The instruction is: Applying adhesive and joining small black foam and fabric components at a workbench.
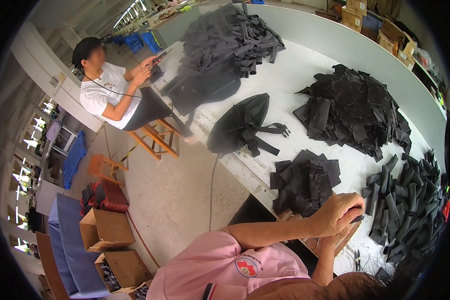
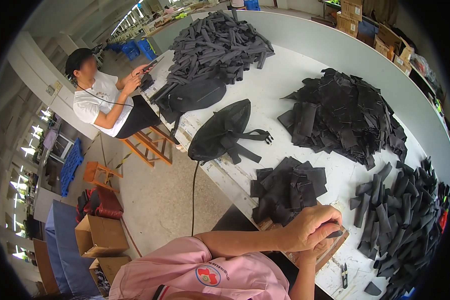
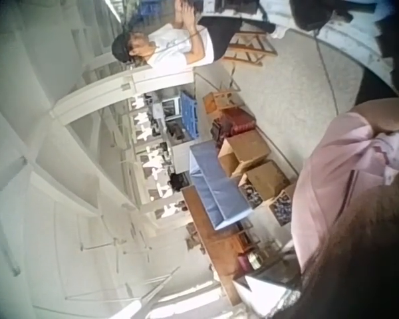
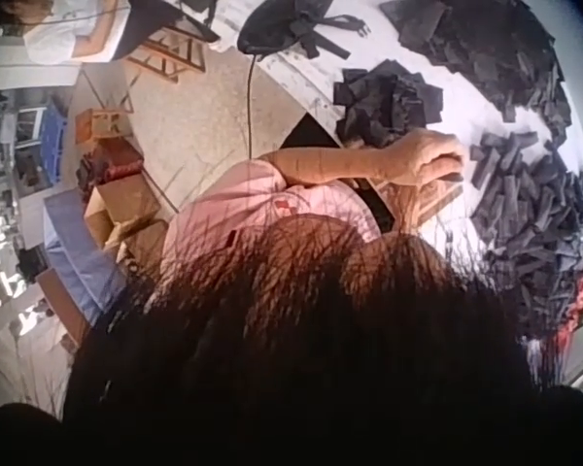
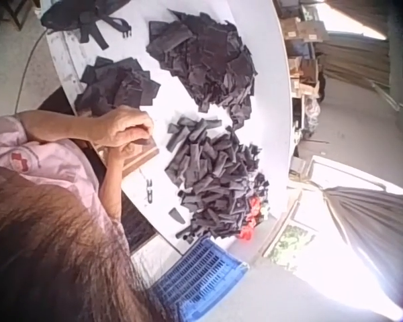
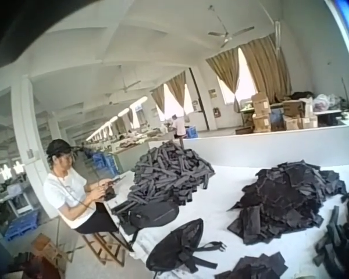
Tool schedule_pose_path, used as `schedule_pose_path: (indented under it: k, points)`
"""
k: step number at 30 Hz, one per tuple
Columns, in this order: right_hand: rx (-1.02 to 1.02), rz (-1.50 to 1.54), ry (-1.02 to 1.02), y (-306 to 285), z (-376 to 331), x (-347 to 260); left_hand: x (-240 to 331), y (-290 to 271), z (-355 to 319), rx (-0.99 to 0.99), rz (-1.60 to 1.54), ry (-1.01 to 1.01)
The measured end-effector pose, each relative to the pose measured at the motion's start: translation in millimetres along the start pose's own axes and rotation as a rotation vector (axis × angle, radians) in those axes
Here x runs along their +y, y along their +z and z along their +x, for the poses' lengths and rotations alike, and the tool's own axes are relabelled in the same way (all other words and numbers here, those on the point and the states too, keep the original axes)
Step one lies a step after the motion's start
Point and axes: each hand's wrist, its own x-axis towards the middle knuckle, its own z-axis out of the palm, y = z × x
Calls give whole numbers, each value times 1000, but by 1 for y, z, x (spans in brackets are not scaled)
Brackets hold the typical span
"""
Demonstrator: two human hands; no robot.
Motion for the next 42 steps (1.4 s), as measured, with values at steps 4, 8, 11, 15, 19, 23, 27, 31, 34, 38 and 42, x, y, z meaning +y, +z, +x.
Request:
schedule_pose_path:
  k: [4, 8, 11, 15, 19, 23, 27, 31, 34, 38, 42]
  points:
    - [12, -5, -14, 3, 3, 2, 1, 0, 0, -3, -3, -8]
    - [18, -8, -28, 6, 5, 2, 2, -2, 0, -19, -9, -19]
    - [22, -12, -36, 6, 5, 1, 2, -2, -1, -16, -18, -24]
    - [30, -18, -42, 7, 3, 0, 1, -2, -1, -21, 11, -10]
    - [46, -25, -43, 7, 1, -2, -1, -1, 0, -18, 2, -8]
    - [61, -31, -52, 7, 2, -4, 0, 0, 1, -14, 4, -13]
    - [73, -34, -64, 9, 4, -7, 0, 0, -2, -2, -15, -20]
    - [83, -42, -74, 10, 5, -9, 1, -1, -1, -13, -31, -41]
    - [92, -49, -81, 9, 6, -11, 1, 0, -1, -13, -41, -17]
    - [105, -58, -86, 8, 5, -14, 0, 0, -1, -19, -62, -32]
    - [121, -64, -97, 9, 7, -17, -2, 0, -1, -20, -83, -17]
